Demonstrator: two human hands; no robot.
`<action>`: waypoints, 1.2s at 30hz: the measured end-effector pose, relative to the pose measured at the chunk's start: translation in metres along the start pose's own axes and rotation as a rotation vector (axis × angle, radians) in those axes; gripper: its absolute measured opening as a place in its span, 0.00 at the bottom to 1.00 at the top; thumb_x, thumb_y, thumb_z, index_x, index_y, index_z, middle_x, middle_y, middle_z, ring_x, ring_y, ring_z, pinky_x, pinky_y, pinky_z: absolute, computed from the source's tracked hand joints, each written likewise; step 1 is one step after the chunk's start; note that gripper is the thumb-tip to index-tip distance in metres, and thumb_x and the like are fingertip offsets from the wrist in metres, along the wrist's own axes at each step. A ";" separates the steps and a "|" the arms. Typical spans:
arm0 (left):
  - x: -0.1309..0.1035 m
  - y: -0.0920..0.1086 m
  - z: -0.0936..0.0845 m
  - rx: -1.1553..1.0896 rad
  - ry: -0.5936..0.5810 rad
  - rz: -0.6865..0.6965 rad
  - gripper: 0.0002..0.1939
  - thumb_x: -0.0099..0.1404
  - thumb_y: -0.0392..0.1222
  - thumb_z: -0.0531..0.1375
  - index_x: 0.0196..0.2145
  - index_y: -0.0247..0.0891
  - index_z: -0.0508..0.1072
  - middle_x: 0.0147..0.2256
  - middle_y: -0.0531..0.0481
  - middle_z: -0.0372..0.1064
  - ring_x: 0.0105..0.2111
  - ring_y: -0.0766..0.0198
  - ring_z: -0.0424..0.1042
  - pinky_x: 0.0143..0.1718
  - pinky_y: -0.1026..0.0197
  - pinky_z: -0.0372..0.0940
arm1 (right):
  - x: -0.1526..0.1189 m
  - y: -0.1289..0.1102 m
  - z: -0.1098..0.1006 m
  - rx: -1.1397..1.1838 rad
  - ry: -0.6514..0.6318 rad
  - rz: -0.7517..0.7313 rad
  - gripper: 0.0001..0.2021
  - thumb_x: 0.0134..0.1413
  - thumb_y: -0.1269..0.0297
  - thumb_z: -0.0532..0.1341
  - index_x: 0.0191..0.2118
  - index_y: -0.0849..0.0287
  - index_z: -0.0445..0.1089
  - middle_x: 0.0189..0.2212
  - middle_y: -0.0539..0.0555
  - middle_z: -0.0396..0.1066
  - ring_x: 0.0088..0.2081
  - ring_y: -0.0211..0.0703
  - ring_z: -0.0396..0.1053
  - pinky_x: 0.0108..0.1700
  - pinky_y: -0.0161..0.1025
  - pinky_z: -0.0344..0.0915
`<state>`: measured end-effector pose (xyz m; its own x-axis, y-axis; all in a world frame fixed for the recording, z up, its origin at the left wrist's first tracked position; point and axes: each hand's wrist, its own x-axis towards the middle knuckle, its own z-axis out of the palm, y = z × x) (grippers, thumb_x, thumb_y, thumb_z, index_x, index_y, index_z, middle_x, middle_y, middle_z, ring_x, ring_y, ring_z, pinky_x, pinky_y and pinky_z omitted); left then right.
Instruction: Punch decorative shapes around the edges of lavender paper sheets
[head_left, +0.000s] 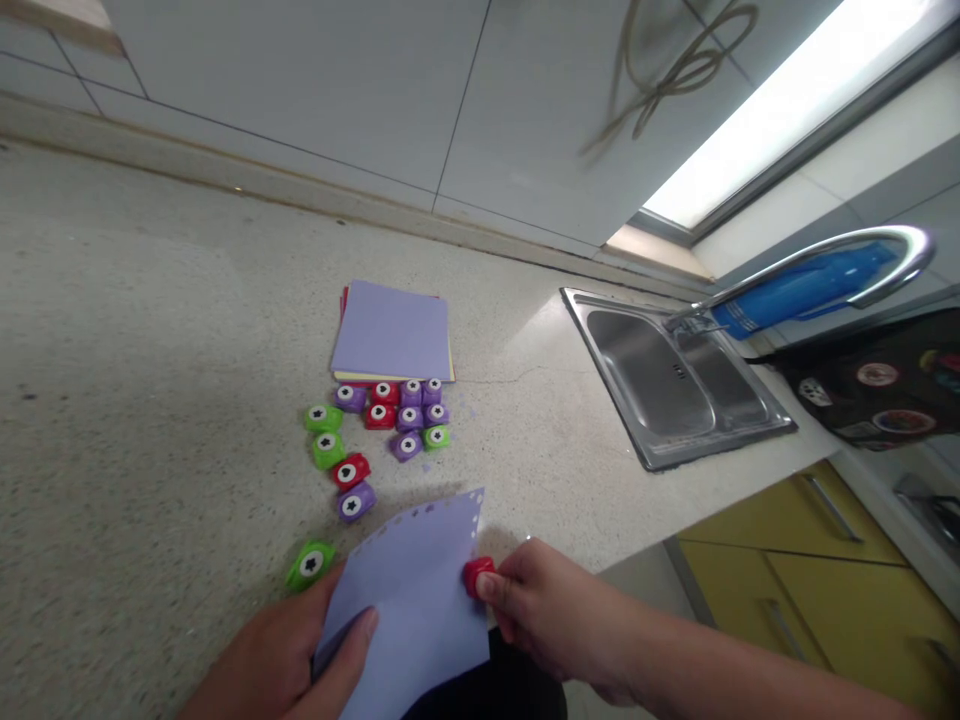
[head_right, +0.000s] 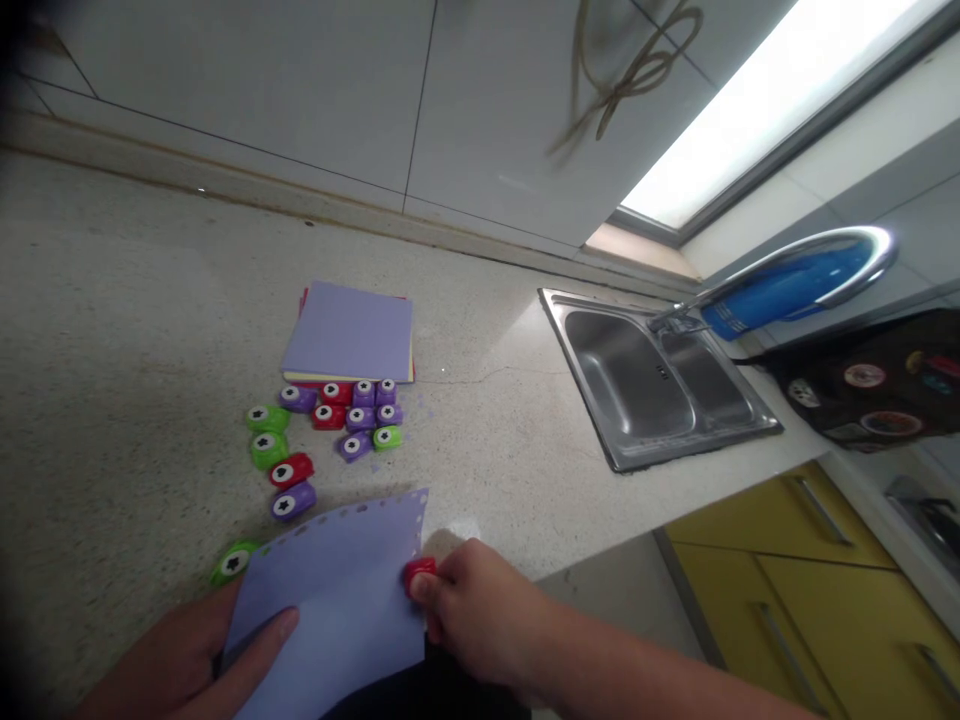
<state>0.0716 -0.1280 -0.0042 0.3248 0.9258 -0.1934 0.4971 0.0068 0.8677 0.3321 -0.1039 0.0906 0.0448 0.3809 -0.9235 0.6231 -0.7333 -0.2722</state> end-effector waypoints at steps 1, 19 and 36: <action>0.000 -0.001 0.000 0.004 0.002 0.006 0.17 0.71 0.54 0.57 0.47 0.48 0.83 0.39 0.48 0.84 0.34 0.52 0.83 0.39 0.60 0.78 | 0.001 -0.001 0.000 -0.001 -0.004 0.003 0.22 0.72 0.54 0.54 0.25 0.58 0.65 0.17 0.46 0.55 0.18 0.33 0.51 0.22 0.34 0.45; 0.002 0.009 -0.009 -0.001 -0.038 -0.049 0.21 0.69 0.59 0.55 0.42 0.46 0.84 0.37 0.46 0.84 0.33 0.49 0.83 0.34 0.56 0.79 | 0.003 -0.011 0.004 0.059 -0.001 0.033 0.24 0.73 0.55 0.54 0.24 0.58 0.64 0.13 0.44 0.55 0.12 0.31 0.51 0.14 0.31 0.46; 0.000 0.020 -0.014 -0.053 -0.070 -0.107 0.21 0.71 0.58 0.55 0.46 0.42 0.79 0.43 0.44 0.82 0.42 0.49 0.81 0.46 0.52 0.75 | -0.002 0.006 0.007 0.059 0.088 -0.146 0.22 0.74 0.54 0.53 0.26 0.57 0.63 0.15 0.44 0.57 0.13 0.31 0.55 0.12 0.29 0.52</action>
<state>0.0701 -0.1223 0.0194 0.3286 0.8900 -0.3160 0.4889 0.1259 0.8632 0.3305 -0.1125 0.0889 0.0269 0.5316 -0.8466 0.5813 -0.6973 -0.4193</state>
